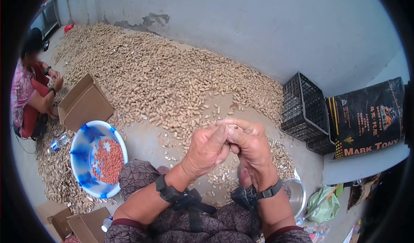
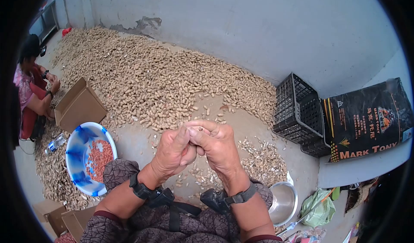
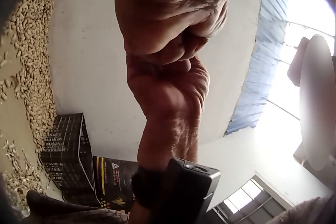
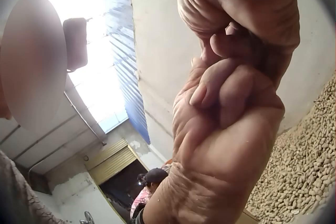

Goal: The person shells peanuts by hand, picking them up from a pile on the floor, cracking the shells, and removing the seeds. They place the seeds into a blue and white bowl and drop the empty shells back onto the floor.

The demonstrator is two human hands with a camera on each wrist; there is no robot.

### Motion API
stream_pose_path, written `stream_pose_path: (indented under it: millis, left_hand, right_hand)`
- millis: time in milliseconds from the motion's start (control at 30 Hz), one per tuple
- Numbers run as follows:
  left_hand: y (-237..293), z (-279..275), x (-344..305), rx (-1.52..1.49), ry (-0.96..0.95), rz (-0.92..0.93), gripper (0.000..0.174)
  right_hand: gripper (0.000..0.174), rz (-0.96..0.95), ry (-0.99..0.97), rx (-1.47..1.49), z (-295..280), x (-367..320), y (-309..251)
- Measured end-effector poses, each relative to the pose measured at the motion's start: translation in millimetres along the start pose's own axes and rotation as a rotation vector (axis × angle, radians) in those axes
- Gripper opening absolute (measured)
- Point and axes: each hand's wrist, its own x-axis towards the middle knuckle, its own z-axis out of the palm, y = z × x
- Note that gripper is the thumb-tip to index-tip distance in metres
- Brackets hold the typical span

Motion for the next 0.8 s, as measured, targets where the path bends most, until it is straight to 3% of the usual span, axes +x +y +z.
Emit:
stream_pose_path:
  millis: [333,433,633,700,800]
  left_hand:
    - [3.0,-5.8,11.1,-0.203,0.005,-0.009,0.034]
    - [5.1,-1.4,13.4,-0.225,0.127,0.085,0.027]
    - [-3.1,1.4,15.7,0.190,0.252,0.163,0.022]
    - [-7.7,1.2,15.9,0.369,0.251,0.285,0.020]
    - [-11.8,0.5,14.2,0.365,0.286,0.267,0.019]
  right_hand:
    - [0.020,-0.008,0.022,0.049,1.6,11.9,0.6]
    - [0.019,-0.002,0.080,-0.045,-3.7,11.7,-4.3]
    - [0.014,0.032,0.053,-0.180,-6.9,14.8,-7.0]
    - [0.013,0.044,0.039,-0.173,-6.7,15.9,-5.3]
    - [0.012,0.047,0.029,-0.020,-2.1,15.9,-0.8]
